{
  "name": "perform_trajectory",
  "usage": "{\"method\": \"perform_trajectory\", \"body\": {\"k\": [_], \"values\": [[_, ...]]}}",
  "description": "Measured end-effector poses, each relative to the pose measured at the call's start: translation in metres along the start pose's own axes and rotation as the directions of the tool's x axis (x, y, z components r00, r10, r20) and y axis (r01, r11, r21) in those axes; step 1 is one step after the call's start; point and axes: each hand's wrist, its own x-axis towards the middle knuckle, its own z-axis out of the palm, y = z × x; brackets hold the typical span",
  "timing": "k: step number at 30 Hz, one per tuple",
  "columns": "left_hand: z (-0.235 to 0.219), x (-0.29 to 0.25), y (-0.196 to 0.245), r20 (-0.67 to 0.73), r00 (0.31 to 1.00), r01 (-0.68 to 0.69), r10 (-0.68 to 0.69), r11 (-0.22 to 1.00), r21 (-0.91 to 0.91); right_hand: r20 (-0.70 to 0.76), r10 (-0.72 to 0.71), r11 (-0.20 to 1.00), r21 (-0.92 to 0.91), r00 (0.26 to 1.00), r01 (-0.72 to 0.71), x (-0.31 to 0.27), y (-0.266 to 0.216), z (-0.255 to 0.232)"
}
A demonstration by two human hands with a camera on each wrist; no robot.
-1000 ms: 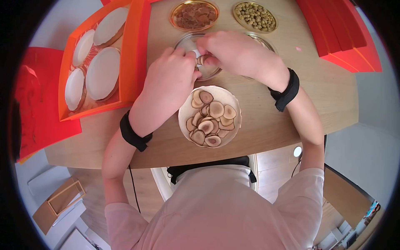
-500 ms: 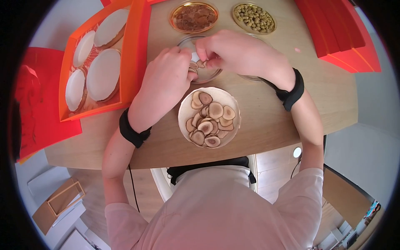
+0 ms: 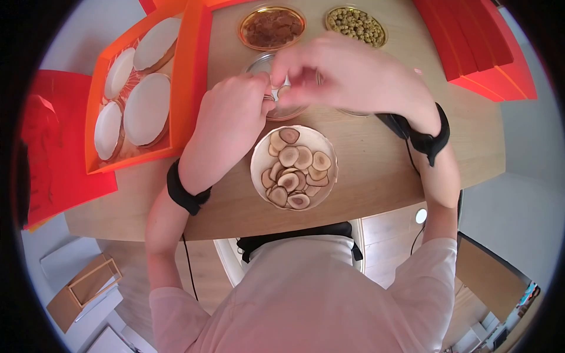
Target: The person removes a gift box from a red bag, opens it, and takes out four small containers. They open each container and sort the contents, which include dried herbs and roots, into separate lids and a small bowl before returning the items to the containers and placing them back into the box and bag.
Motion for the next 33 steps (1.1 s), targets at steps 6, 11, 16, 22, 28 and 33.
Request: {"method": "perform_trajectory", "body": {"k": [6,11,16,22,28,33], "values": [[-0.043,-0.018,0.03,0.135,0.99,-0.026,0.043,0.991,-0.129,-0.09,0.107,0.964,-0.235,0.99,-0.125,0.009,0.034,0.014],[-0.06,-0.031,0.043,0.332,0.928,-0.046,0.169,0.936,-0.349,-0.061,0.02,0.964,-0.263,0.998,-0.035,0.015,0.041,0.041],[-0.034,-0.019,0.034,-0.059,0.996,-0.071,0.07,0.997,-0.019,-0.032,0.085,0.909,-0.408,0.996,-0.091,0.02,0.044,0.043],[-0.022,-0.013,0.02,-0.053,0.998,-0.035,0.04,0.994,0.106,-0.025,0.174,0.954,-0.243,0.984,-0.175,0.019,0.031,0.036],[-0.005,-0.011,0.004,0.025,0.995,-0.104,0.101,0.984,0.148,0.07,0.269,0.949,-0.188,0.961,-0.252,0.019,0.038,0.034],[-0.005,-0.012,0.003,0.122,0.988,-0.107,0.089,0.983,0.148,0.056,0.206,0.963,-0.188,0.977,-0.192,0.018,0.038,0.031]]}}
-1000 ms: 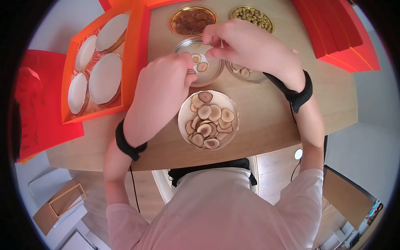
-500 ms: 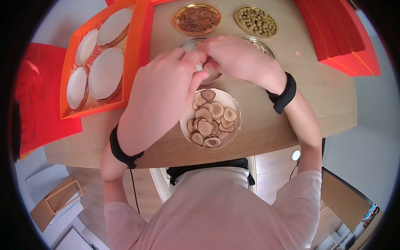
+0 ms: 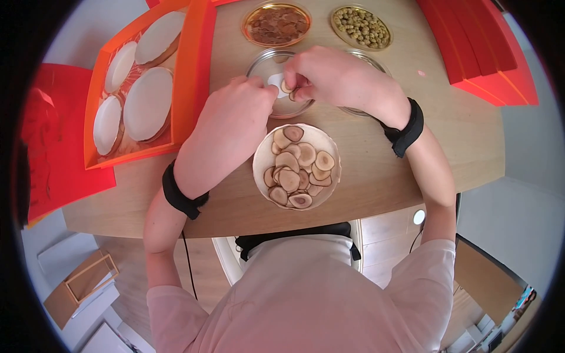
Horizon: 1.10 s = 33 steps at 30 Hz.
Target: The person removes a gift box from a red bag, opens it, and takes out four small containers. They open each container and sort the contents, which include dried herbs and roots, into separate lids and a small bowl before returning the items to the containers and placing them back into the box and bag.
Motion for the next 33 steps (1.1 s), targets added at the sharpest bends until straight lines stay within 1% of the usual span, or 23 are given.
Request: {"method": "perform_trajectory", "body": {"k": [2,4,5,7,8,11,13,17,19,20,22,23,25,26,29,31,32,33], "values": [[0.0,0.002,0.0,0.013,1.0,0.009,-0.008,1.0,-0.018,-0.002,0.009,1.0,-0.018,1.0,-0.009,-0.001,-0.006,-0.004],[-0.003,0.006,0.003,0.094,0.994,0.06,-0.05,0.992,-0.108,-0.009,0.037,0.999,-0.01,0.999,-0.037,-0.001,-0.011,-0.005],[-0.004,0.008,0.004,0.136,0.988,0.09,-0.069,0.985,-0.15,-0.053,0.029,0.999,-0.023,0.998,-0.03,-0.001,-0.01,-0.003],[0.0,0.008,0.001,0.158,0.986,0.08,-0.05,0.978,-0.194,-0.141,0.009,0.999,-0.046,0.99,-0.015,-0.001,-0.005,0.005],[0.001,0.008,0.0,0.169,0.985,0.076,-0.039,0.973,-0.217,-0.14,0.002,0.996,-0.083,0.99,-0.014,-0.001,-0.002,0.007],[-0.002,0.009,0.001,0.172,0.983,0.092,-0.057,0.975,-0.203,-0.132,-0.001,0.983,-0.181,0.991,-0.023,-0.002,0.002,0.008],[-0.002,0.007,0.003,0.06,0.995,0.082,-0.074,0.986,-0.147,-0.121,0.011,0.973,-0.226,0.993,-0.039,-0.002,0.0,0.007],[0.0,0.009,0.0,-0.134,0.988,0.08,-0.083,0.996,-0.028,-0.095,-0.062,0.99,-0.131,0.994,0.049,-0.002,0.006,0.003],[0.001,0.008,-0.001,-0.167,0.985,0.057,-0.049,0.998,0.04,-0.077,-0.083,0.993,-0.087,0.994,0.076,-0.002,0.006,0.001],[0.001,0.007,-0.001,-0.183,0.983,0.047,-0.033,0.996,0.074,-0.09,-0.075,0.994,-0.086,0.993,0.067,-0.002,0.003,0.0],[0.0,0.006,0.002,-0.105,0.991,0.09,-0.086,0.995,0.034,-0.113,-0.057,0.995,-0.087,0.992,0.047,-0.003,-0.004,-0.006],[0.0,0.007,0.003,-0.068,0.992,0.111,-0.11,0.994,0.013,-0.124,-0.079,0.99,-0.126,0.989,0.063,-0.004,-0.001,-0.006],[0.002,0.008,0.002,-0.062,0.992,0.112,-0.11,0.993,0.029,-0.142,-0.123,0.975,-0.202,0.982,0.092,-0.005,0.005,-0.005],[0.004,0.008,0.001,-0.058,0.992,0.115,-0.112,0.993,0.04,-0.132,-0.109,0.98,-0.178,0.985,0.085,-0.006,0.007,-0.004],[0.01,0.012,-0.001,-0.179,0.984,0.021,-0.018,1.0,0.019,-0.081,-0.073,0.994,-0.093,0.994,0.066,-0.005,0.007,0.0],[0.01,0.013,0.002,-0.115,0.993,0.038,-0.039,0.999,-0.008,-0.018,-0.044,0.999,-0.028,0.999,0.043,-0.003,0.006,-0.002],[0.01,0.013,0.003,-0.082,0.995,0.047,-0.049,0.999,-0.022,-0.001,-0.033,0.999,-0.032,0.999,0.033,-0.001,0.006,-0.002],[0.014,0.014,0.002,-0.096,0.994,0.046,-0.048,0.999,-0.022,0.016,-0.023,0.999,-0.037,1.0,0.024,0.0,0.007,-0.002]]}}
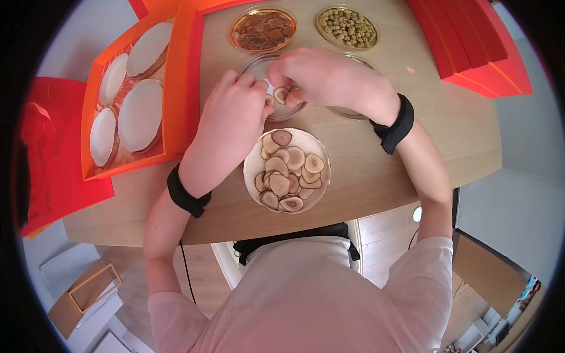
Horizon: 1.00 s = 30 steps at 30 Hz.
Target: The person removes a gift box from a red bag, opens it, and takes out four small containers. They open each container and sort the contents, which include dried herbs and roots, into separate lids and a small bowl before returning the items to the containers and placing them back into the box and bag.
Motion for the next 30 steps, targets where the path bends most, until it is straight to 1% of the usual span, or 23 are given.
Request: {"method": "perform_trajectory", "body": {"k": [2,4,7,10,13,16,19,22,23,24,25,26,28,29,30], "values": [[0.007,0.001,-0.003,-0.028,1.0,-0.002,0.002,1.0,0.001,0.015,0.01,1.0,0.006,1.0,-0.01,0.0,0.0,-0.001],[0.008,0.003,-0.005,-0.025,1.0,0.012,-0.012,1.0,-0.021,0.01,0.011,1.0,0.028,1.0,-0.011,0.0,0.0,-0.001],[0.007,0.003,-0.005,-0.019,0.999,0.026,-0.027,0.999,-0.03,-0.029,-0.029,1.0,0.004,0.999,0.03,-0.002,0.001,0.0],[0.008,0.003,-0.005,0.001,1.0,0.031,-0.031,0.999,-0.025,-0.02,0.0,1.0,0.014,1.0,0.0,-0.003,-0.005,-0.003],[0.008,0.002,-0.007,0.002,1.0,0.026,-0.026,0.998,-0.055,0.032,-0.006,0.998,0.062,0.999,0.004,-0.001,-0.005,-0.005],[0.007,0.003,-0.009,0.021,1.0,0.024,-0.022,0.995,-0.097,0.014,0.009,0.994,0.112,1.0,-0.01,-0.002,-0.007,-0.012],[0.006,0.003,-0.01,0.023,0.999,0.039,-0.036,0.988,-0.147,-0.201,-0.097,0.988,0.099,0.975,0.119,-0.011,-0.009,-0.016],[0.008,0.005,-0.013,0.035,0.999,0.033,-0.025,0.972,-0.233,-0.158,-0.208,0.952,0.196,0.965,0.237,-0.021,-0.025,-0.03],[0.008,0.005,-0.014,0.045,0.999,0.025,-0.014,0.964,-0.266,-0.039,-0.216,0.933,0.285,0.976,0.218,-0.025,-0.033,-0.035],[0.005,0.004,-0.013,0.047,0.999,0.04,-0.027,0.954,-0.296,0.079,-0.23,0.911,0.369,0.97,0.186,-0.029,-0.041,-0.041],[-0.001,0.004,-0.011,0.05,0.998,0.052,-0.038,0.944,-0.325,0.192,-0.249,0.884,0.446,0.949,0.142,-0.032,-0.047,-0.043],[-0.004,0.004,-0.01,0.053,0.997,0.062,-0.047,0.933,-0.354,0.202,-0.272,0.885,0.436,0.941,0.163,-0.032,-0.049,-0.041],[-0.002,0.005,-0.013,0.057,0.998,0.044,-0.025,0.934,-0.356,0.218,-0.314,0.886,0.416,0.924,0.203,-0.033,-0.053,-0.035],[-0.001,0.006,-0.014,0.059,0.998,0.035,-0.015,0.934,-0.356,0.168,-0.327,0.88,0.414,0.93,0.235,-0.031,-0.048,-0.034],[0.002,0.007,-0.015,0.052,0.999,0.027,-0.009,0.931,-0.364,0.138,-0.267,0.901,0.387,0.954,0.197,-0.031,-0.043,-0.035]]}}
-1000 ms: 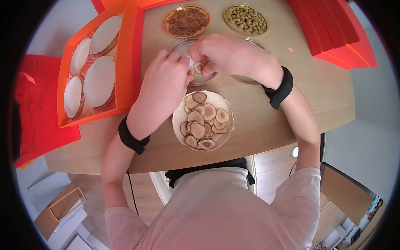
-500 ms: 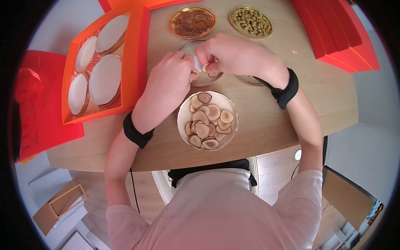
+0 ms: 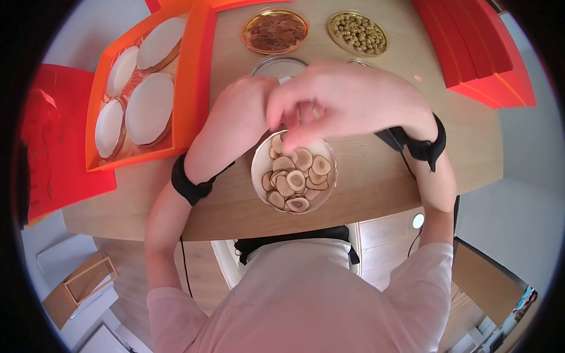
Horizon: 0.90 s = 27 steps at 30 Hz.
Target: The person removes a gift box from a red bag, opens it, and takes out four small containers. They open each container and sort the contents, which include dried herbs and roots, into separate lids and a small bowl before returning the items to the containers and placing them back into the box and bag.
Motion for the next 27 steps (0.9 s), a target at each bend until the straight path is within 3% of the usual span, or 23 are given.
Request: {"method": "perform_trajectory", "body": {"k": [2,3,6,11,14,17,20,23,26,27], "values": [[0.004,0.002,-0.002,-0.012,1.0,-0.016,0.016,1.0,-0.012,-0.109,0.087,0.995,-0.041,0.99,-0.092,-0.002,0.008,-0.008],[0.003,0.001,-0.002,-0.024,1.0,-0.003,0.002,1.0,-0.018,-0.105,0.084,0.996,-0.031,0.991,-0.088,-0.002,0.014,-0.015],[0.001,0.0,0.002,-0.066,0.998,0.015,-0.019,0.999,-0.051,-0.288,0.065,0.984,-0.142,0.955,-0.11,-0.006,0.035,-0.015],[-0.003,-0.001,0.009,-0.212,0.977,-0.025,0.014,0.998,-0.05,-0.32,0.163,0.925,-0.281,0.933,-0.257,-0.002,0.044,-0.016],[-0.019,-0.007,0.023,-0.218,0.975,-0.047,0.028,0.996,-0.079,-0.279,0.182,0.885,-0.372,0.943,-0.28,0.007,0.053,-0.006],[-0.038,-0.02,0.044,-0.027,1.0,-0.009,0.003,0.971,-0.239,-0.276,0.165,0.851,-0.446,0.947,-0.278,0.011,0.058,0.005],[-0.049,-0.03,0.054,0.179,0.981,-0.007,0.074,0.936,-0.352,-0.287,0.162,0.858,-0.432,0.944,-0.279,0.01,0.058,0.008],[-0.048,-0.031,0.058,0.187,0.981,0.011,0.053,0.946,-0.323,-0.266,0.181,0.842,-0.455,0.947,-0.289,0.013,0.057,0.006],[-0.039,-0.019,0.049,-0.114,0.993,-0.03,0.034,0.999,0.033,-0.255,0.227,0.833,-0.448,0.94,-0.323,0.015,0.053,0.005],[-0.035,-0.017,0.043,-0.149,0.988,-0.015,0.03,0.995,0.101,-0.255,0.248,0.834,-0.435,0.935,-0.34,0.015,0.052,0.005]]}}
